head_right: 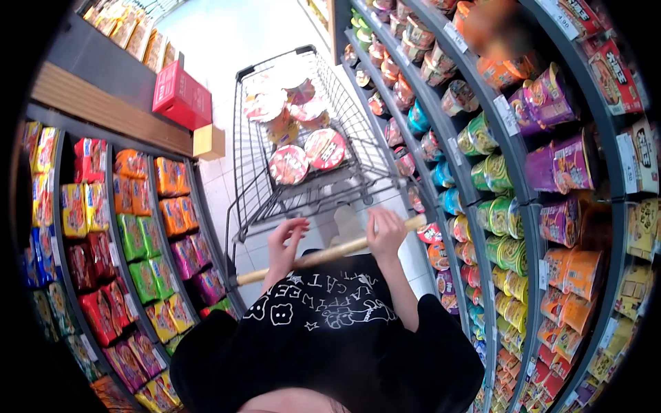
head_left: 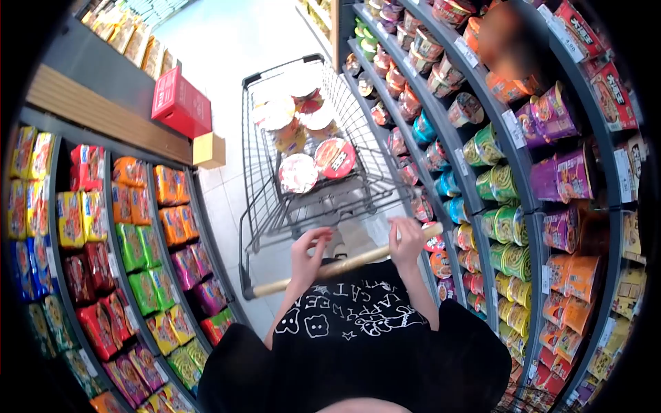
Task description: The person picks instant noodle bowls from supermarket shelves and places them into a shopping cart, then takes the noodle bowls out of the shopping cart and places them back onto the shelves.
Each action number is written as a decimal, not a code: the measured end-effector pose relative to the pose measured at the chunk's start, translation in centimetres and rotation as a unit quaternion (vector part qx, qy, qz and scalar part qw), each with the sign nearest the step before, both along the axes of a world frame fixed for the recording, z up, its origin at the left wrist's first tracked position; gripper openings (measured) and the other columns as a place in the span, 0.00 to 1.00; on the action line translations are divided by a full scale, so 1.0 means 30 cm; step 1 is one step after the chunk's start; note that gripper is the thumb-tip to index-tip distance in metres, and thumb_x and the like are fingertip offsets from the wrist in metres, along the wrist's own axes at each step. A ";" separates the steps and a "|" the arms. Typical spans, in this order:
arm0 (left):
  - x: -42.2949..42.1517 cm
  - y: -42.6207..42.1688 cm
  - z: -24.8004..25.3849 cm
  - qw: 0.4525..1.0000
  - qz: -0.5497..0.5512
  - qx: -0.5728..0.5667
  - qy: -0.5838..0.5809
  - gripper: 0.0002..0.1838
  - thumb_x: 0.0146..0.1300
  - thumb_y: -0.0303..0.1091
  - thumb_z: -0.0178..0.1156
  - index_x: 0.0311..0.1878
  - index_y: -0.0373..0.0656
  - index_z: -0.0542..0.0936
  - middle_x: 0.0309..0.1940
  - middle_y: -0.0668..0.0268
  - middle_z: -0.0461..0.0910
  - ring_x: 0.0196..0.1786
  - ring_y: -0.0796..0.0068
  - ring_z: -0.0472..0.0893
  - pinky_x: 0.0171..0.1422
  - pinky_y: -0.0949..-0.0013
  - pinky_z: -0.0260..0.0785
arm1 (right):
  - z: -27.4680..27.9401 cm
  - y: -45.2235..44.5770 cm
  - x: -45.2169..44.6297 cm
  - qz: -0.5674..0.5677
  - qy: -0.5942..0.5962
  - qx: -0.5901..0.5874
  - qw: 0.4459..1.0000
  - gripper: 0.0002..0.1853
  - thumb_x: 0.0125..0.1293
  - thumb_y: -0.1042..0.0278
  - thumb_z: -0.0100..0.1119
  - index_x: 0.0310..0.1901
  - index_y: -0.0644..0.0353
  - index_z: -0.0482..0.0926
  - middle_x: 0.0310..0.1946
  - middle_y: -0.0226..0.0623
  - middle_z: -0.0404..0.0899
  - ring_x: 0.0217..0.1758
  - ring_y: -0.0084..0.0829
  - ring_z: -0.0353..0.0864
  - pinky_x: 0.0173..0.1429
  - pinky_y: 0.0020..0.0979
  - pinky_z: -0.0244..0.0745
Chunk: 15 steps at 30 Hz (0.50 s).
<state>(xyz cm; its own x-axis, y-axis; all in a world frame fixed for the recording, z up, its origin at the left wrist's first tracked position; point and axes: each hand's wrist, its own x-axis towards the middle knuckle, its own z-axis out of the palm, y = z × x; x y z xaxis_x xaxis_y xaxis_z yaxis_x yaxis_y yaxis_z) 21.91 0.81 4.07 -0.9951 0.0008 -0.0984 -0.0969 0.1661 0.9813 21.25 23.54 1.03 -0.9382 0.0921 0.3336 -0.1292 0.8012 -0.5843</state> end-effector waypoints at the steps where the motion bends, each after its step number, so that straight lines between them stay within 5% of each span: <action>1: -0.036 -0.009 0.010 0.999 0.005 -0.044 0.026 0.09 0.60 0.22 0.51 0.43 0.37 0.77 0.34 0.63 0.80 0.37 0.75 0.80 0.39 0.76 0.70 | 0.012 0.000 -0.004 -0.003 -0.015 0.011 1.000 0.06 0.54 0.69 0.53 0.33 0.58 0.78 0.28 0.35 0.79 0.34 0.38 0.77 0.42 0.37 0.69; 10: -0.516 -0.184 -0.112 0.977 0.103 -0.187 -0.017 0.12 0.61 0.31 0.53 0.45 0.37 0.76 0.32 0.65 0.79 0.33 0.81 0.77 0.31 0.78 0.68 | 0.034 0.032 -0.127 0.099 -0.288 0.145 0.941 0.14 0.56 0.57 0.49 0.22 0.57 0.78 0.17 0.42 0.76 0.20 0.43 0.77 0.26 0.45 0.69; 12: -0.695 -0.300 -0.290 0.977 0.137 -0.140 -0.083 0.21 0.58 0.38 0.56 0.51 0.34 0.72 0.36 0.57 0.78 0.34 0.73 0.77 0.37 0.73 0.68 | 0.039 0.046 -0.172 0.122 -0.242 0.157 0.950 0.15 0.54 0.55 0.51 0.17 0.54 0.76 0.11 0.38 0.73 0.15 0.41 0.75 0.22 0.42 0.66; 15: -0.996 -0.428 -0.504 0.959 0.200 -0.085 -0.181 0.38 0.57 0.48 0.56 0.64 0.39 0.53 0.50 0.51 0.70 0.34 0.67 0.78 0.30 0.70 0.71 | 0.029 0.075 -0.232 0.188 -0.200 0.135 0.952 0.14 0.53 0.55 0.52 0.15 0.50 0.76 0.10 0.36 0.72 0.14 0.39 0.74 0.18 0.40 0.65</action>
